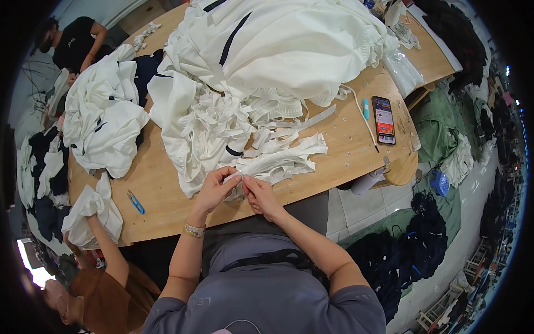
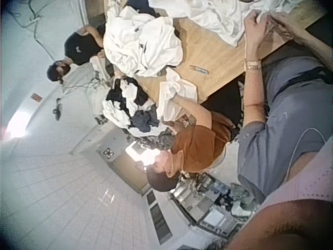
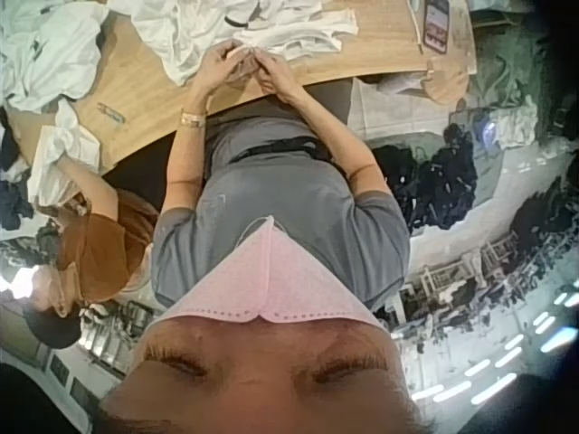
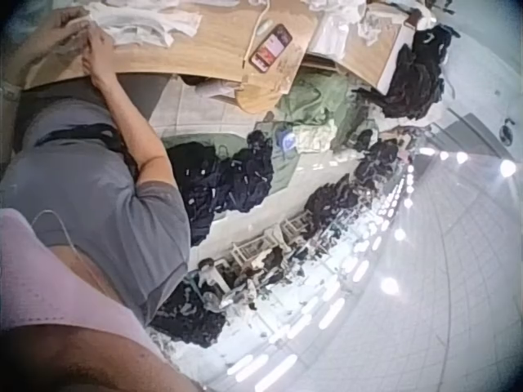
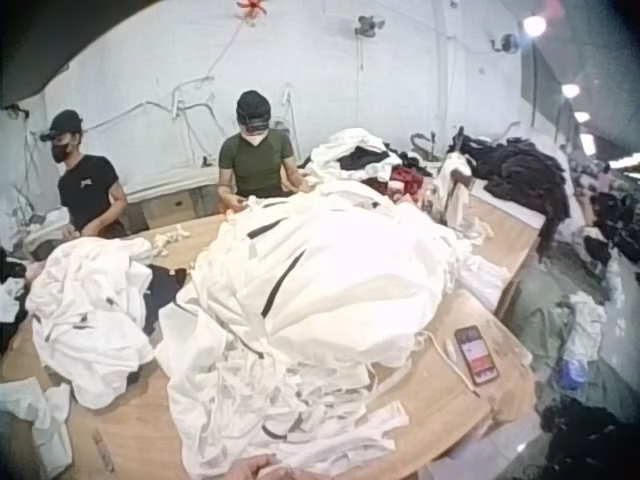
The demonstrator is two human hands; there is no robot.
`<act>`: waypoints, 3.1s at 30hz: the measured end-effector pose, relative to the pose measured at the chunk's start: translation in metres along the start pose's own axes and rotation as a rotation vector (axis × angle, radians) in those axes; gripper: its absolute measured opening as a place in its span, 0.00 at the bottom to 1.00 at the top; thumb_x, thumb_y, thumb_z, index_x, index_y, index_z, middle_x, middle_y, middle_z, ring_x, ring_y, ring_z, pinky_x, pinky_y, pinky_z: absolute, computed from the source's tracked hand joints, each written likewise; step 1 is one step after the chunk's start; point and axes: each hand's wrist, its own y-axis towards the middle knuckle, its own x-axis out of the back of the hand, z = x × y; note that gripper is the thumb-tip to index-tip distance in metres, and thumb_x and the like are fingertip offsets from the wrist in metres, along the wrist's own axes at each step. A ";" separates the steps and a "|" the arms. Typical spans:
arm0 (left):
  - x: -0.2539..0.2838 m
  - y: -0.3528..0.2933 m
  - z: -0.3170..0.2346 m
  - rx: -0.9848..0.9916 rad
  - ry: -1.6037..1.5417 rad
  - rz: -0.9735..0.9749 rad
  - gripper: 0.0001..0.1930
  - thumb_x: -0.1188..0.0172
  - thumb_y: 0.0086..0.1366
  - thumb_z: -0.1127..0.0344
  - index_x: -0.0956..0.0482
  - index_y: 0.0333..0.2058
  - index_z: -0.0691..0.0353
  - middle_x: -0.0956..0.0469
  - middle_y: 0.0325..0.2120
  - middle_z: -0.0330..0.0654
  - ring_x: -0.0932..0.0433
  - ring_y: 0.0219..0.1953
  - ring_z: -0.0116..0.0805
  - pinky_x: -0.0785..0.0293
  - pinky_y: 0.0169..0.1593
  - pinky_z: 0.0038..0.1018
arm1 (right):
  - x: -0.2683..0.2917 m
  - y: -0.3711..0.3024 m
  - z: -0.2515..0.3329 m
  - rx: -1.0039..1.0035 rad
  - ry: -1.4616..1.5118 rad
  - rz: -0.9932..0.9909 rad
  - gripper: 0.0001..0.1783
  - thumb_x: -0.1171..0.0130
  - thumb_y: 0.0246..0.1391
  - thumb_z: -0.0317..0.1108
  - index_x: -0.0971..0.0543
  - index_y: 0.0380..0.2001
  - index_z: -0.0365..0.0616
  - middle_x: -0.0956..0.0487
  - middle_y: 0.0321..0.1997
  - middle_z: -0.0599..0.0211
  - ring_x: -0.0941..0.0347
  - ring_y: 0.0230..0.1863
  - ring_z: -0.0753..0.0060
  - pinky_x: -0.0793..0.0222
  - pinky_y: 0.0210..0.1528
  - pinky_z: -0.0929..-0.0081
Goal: The recorder is cutting strips from a pile of white fabric using scissors.
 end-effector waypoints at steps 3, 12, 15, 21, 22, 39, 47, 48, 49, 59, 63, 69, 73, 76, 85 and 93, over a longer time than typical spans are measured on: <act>0.001 -0.001 -0.002 0.029 -0.015 0.080 0.08 0.46 0.59 0.66 0.26 0.28 0.66 0.27 0.23 0.31 0.34 0.27 0.16 0.37 0.31 0.15 | 0.004 0.002 0.000 -0.009 0.008 0.022 0.21 0.56 0.57 0.50 0.36 0.18 0.47 0.47 0.06 0.81 0.56 0.04 0.87 0.62 0.06 0.86; 0.003 -0.001 -0.002 -0.035 0.120 0.060 0.07 0.45 0.58 0.67 0.28 0.31 0.65 0.29 0.22 0.31 0.35 0.25 0.16 0.38 0.28 0.15 | 0.006 0.001 0.005 0.060 0.014 -0.006 0.19 0.56 0.57 0.49 0.35 0.21 0.47 0.45 0.07 0.81 0.55 0.04 0.88 0.62 0.06 0.87; -0.006 -0.005 -0.006 -0.130 0.169 0.006 0.09 0.43 0.57 0.69 0.30 0.36 0.63 0.33 0.21 0.28 0.39 0.21 0.13 0.45 0.22 0.11 | 0.000 -0.004 0.015 0.128 0.013 -0.009 0.15 0.52 0.56 0.45 0.33 0.24 0.46 0.43 0.09 0.82 0.53 0.06 0.90 0.61 0.07 0.87; -0.002 -0.009 -0.027 0.019 0.059 0.131 0.11 0.44 0.58 0.66 0.30 0.37 0.65 0.30 0.20 0.30 0.35 0.22 0.15 0.40 0.24 0.14 | 0.010 -0.008 0.046 0.317 -0.036 -0.228 0.09 0.46 0.53 0.39 0.31 0.27 0.46 0.36 0.15 0.82 0.48 0.09 0.92 0.56 0.08 0.88; 0.003 -0.008 -0.028 0.018 0.058 0.130 0.11 0.44 0.58 0.66 0.30 0.37 0.65 0.30 0.20 0.30 0.35 0.22 0.15 0.40 0.24 0.14 | 0.023 -0.008 0.055 0.360 -0.036 -0.286 0.09 0.46 0.52 0.39 0.30 0.27 0.48 0.35 0.16 0.82 0.47 0.09 0.91 0.55 0.08 0.88; 0.010 0.011 0.003 0.001 0.300 -0.068 0.12 0.45 0.59 0.61 0.25 0.29 0.66 0.30 0.19 0.29 0.39 0.22 0.15 0.42 0.25 0.15 | 0.075 -0.023 0.052 0.393 -0.450 -0.423 0.24 0.64 0.59 0.50 0.29 0.24 0.42 0.43 0.09 0.79 0.48 0.11 0.86 0.53 0.14 0.84; -0.006 0.009 0.015 -0.011 0.202 -0.175 0.10 0.43 0.58 0.64 0.26 0.29 0.66 0.30 0.20 0.28 0.38 0.23 0.14 0.41 0.25 0.14 | 0.016 -0.006 -0.003 -0.063 -0.078 0.029 0.24 0.64 0.58 0.53 0.34 0.22 0.43 0.46 0.07 0.79 0.55 0.05 0.86 0.61 0.06 0.86; -0.007 0.009 0.017 -0.031 0.177 -0.197 0.09 0.43 0.58 0.64 0.26 0.29 0.66 0.30 0.21 0.28 0.38 0.23 0.14 0.41 0.26 0.14 | 0.014 -0.004 -0.005 -0.060 -0.001 0.036 0.24 0.64 0.58 0.54 0.35 0.22 0.44 0.46 0.07 0.79 0.56 0.04 0.86 0.61 0.06 0.86; -0.009 0.009 0.018 -0.051 0.151 -0.218 0.09 0.44 0.59 0.64 0.26 0.29 0.66 0.30 0.21 0.28 0.37 0.23 0.14 0.40 0.26 0.14 | 0.012 -0.001 -0.006 -0.058 -0.003 0.037 0.24 0.64 0.58 0.54 0.35 0.22 0.44 0.46 0.07 0.79 0.56 0.04 0.86 0.61 0.06 0.86; -0.012 0.007 0.015 -0.056 0.074 -0.140 0.07 0.47 0.60 0.65 0.28 0.29 0.63 0.31 0.19 0.28 0.38 0.19 0.13 0.43 0.21 0.13 | 0.007 0.006 -0.007 0.077 -0.017 0.005 0.21 0.60 0.58 0.52 0.37 0.20 0.48 0.47 0.07 0.81 0.57 0.04 0.87 0.63 0.06 0.86; -0.007 0.006 0.010 0.018 -0.022 -0.065 0.07 0.46 0.59 0.65 0.27 0.28 0.62 0.32 0.17 0.28 0.38 0.19 0.14 0.42 0.22 0.14 | 0.005 0.003 -0.004 0.069 -0.007 0.015 0.21 0.59 0.58 0.52 0.37 0.20 0.48 0.47 0.07 0.82 0.58 0.04 0.88 0.63 0.06 0.86; -0.005 0.006 0.002 0.036 0.067 0.031 0.08 0.46 0.58 0.63 0.27 0.27 0.62 0.32 0.17 0.29 0.37 0.20 0.15 0.40 0.25 0.15 | 0.009 0.005 0.000 0.057 -0.054 -0.009 0.21 0.59 0.57 0.52 0.37 0.20 0.48 0.48 0.06 0.81 0.58 0.04 0.88 0.63 0.06 0.86; -0.001 0.008 0.002 -0.005 0.066 0.020 0.07 0.45 0.59 0.64 0.27 0.28 0.62 0.32 0.17 0.27 0.38 0.18 0.14 0.42 0.22 0.13 | 0.008 0.003 0.006 0.064 -0.077 -0.018 0.22 0.59 0.57 0.53 0.37 0.20 0.47 0.48 0.06 0.81 0.57 0.04 0.87 0.63 0.05 0.87; -0.011 0.017 -0.004 -0.152 0.253 -0.069 0.11 0.44 0.56 0.62 0.25 0.33 0.64 0.28 0.19 0.39 0.32 0.24 0.23 0.34 0.32 0.21 | 0.018 -0.004 0.018 0.053 0.028 -0.067 0.22 0.61 0.57 0.54 0.36 0.20 0.48 0.48 0.06 0.80 0.57 0.03 0.87 0.61 0.05 0.87; 0.011 0.059 -0.033 -0.523 1.018 -0.836 0.08 0.41 0.50 0.66 0.26 0.29 0.61 0.30 0.32 0.46 0.33 0.39 0.44 0.39 0.43 0.34 | 0.061 -0.015 0.053 0.472 0.275 -0.131 0.25 0.67 0.57 0.58 0.33 0.22 0.50 0.50 0.07 0.80 0.60 0.04 0.86 0.63 0.06 0.86; 0.025 0.046 -0.059 -0.576 0.799 -0.611 0.11 0.40 0.51 0.63 0.25 0.29 0.63 0.28 0.18 0.40 0.32 0.26 0.36 0.37 0.31 0.28 | 0.034 -0.004 0.078 0.634 -0.080 -0.190 0.02 0.50 0.54 0.32 0.32 0.30 0.47 0.47 0.10 0.83 0.56 0.06 0.90 0.61 0.07 0.87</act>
